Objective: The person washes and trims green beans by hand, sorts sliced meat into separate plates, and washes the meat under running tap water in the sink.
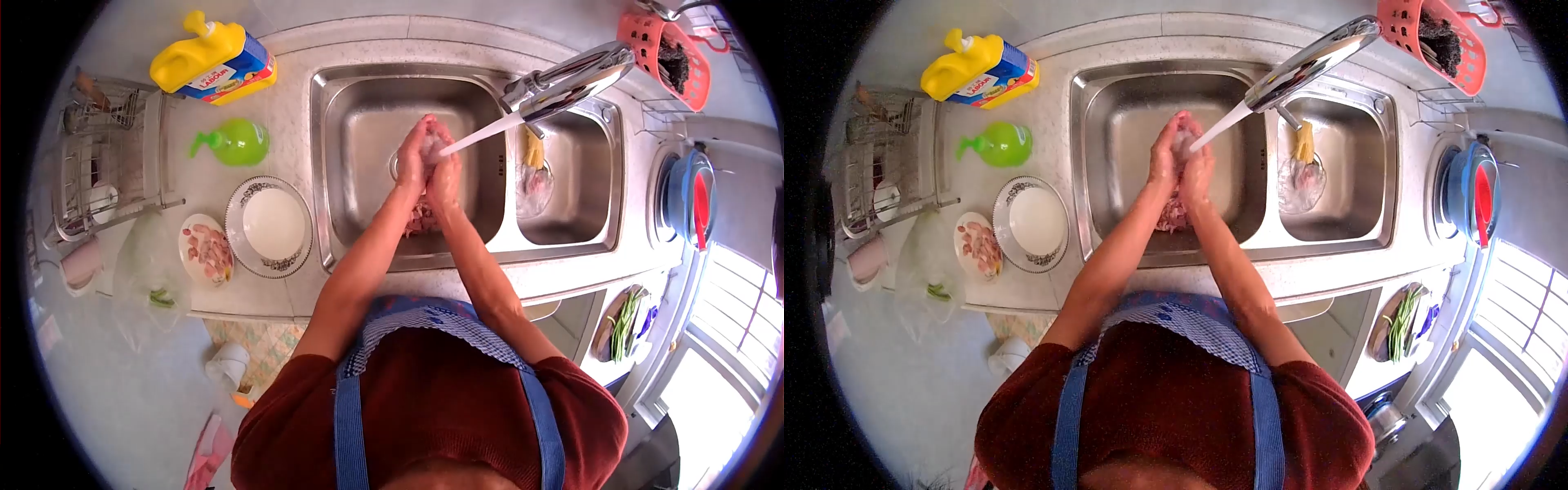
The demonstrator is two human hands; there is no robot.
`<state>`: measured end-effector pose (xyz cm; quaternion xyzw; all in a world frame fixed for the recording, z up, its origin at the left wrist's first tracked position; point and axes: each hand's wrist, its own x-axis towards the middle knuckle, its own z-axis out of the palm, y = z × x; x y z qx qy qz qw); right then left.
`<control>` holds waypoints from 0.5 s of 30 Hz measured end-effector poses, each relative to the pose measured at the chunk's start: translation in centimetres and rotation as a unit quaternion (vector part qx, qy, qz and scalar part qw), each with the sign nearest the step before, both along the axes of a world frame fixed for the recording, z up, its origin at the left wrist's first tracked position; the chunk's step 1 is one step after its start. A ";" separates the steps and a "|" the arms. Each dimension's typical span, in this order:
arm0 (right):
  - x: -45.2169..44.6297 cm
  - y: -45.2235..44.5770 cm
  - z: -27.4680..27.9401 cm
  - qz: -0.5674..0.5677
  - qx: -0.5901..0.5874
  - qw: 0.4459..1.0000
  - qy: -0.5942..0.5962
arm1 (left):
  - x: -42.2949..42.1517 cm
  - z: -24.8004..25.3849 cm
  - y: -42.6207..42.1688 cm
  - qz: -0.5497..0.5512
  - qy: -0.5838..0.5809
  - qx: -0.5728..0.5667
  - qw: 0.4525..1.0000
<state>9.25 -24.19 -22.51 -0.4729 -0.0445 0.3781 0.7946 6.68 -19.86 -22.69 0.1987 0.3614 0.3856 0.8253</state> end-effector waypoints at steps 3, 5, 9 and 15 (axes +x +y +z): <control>-1.1 -0.2 1.2 0.017 -0.103 0.966 -0.238 | -0.5 -1.0 1.0 -0.062 -0.111 -0.058 0.990; -0.8 0.2 0.1 -0.014 -0.112 0.939 -0.325 | 0.2 -0.4 0.1 -0.061 -0.158 -0.028 0.985; 2.1 0.8 -1.2 -0.022 -0.107 0.973 -0.203 | -0.2 0.9 -2.0 -0.063 0.017 0.076 0.995; 2.4 0.1 0.9 -0.011 0.142 0.957 0.253 | -0.3 3.2 -2.0 0.031 -0.108 -0.028 0.993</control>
